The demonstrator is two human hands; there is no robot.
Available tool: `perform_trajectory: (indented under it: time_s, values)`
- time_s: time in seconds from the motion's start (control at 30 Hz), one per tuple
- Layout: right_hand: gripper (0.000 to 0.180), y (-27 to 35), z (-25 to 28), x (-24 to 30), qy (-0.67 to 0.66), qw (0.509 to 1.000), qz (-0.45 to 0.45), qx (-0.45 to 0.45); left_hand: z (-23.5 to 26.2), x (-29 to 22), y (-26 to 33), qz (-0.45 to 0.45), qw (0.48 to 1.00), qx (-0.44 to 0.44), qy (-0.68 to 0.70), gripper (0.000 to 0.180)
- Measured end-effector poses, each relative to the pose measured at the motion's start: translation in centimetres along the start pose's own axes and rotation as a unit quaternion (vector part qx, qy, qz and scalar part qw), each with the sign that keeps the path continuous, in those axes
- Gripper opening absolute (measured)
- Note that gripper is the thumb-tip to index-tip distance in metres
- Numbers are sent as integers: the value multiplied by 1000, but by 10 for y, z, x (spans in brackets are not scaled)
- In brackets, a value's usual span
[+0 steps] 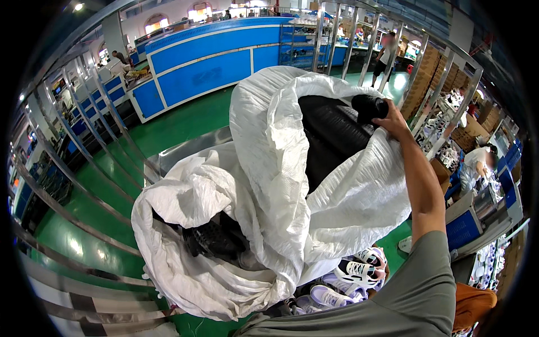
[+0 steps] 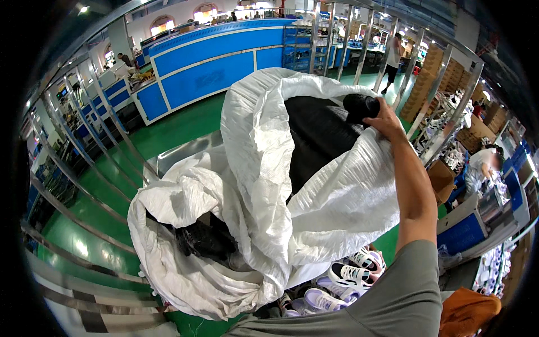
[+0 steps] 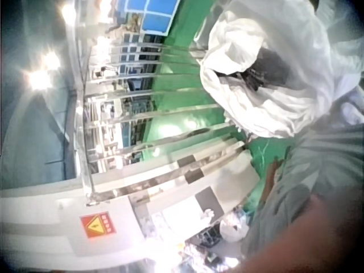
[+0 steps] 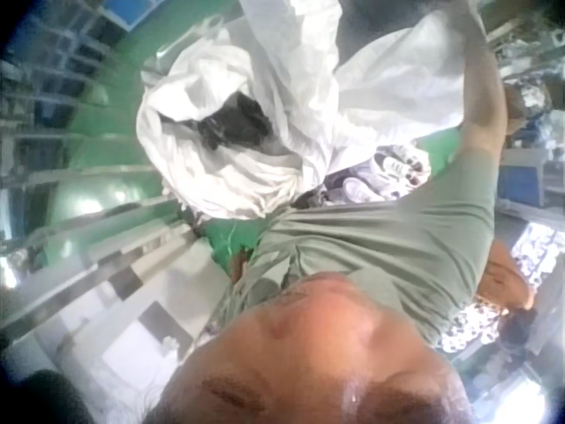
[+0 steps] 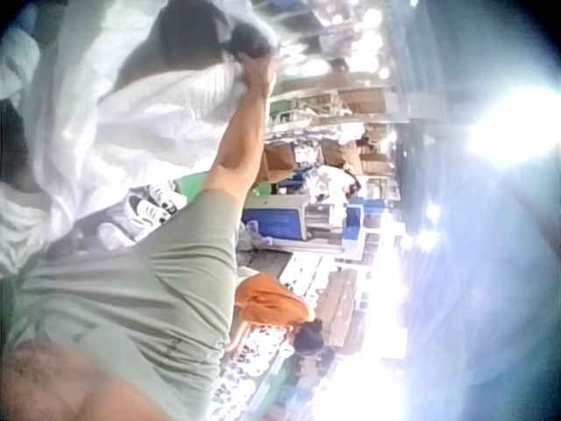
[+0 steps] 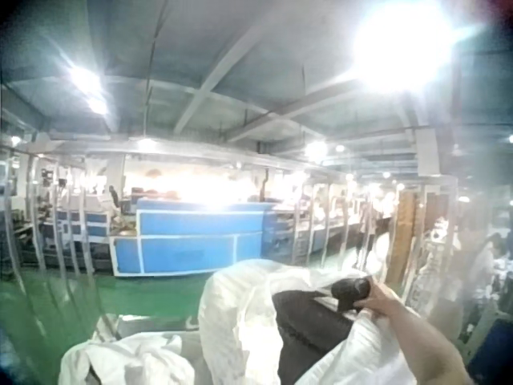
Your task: The person picks up black shoe outsoles from a white bag and places them into a cardboard box on a conveyor belt. The person also handles a green plastic container and clears plastic wrap from a bag.
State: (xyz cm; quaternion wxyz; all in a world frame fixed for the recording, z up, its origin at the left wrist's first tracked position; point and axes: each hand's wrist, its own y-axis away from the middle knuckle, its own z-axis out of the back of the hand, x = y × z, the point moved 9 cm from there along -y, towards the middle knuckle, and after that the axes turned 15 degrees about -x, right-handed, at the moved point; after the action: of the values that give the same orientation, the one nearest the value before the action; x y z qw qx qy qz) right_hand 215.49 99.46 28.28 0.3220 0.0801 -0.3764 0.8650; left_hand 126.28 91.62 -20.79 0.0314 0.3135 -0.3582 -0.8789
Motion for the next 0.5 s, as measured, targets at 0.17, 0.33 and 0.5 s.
perform_trajectory:
  time_s: [0.17,0.33,0.5]
  values:
    - [83,4,33,59,57,994,84,-45,77,-340,139,-365,923,-110,-39,35]
    - [39,123,10,210,-43,928,368,24,58,-563,176,-742,648,-165,49,38]
    - [18,243,14,205,54,849,478,219,19,-639,93,-721,629,-249,-150,32]
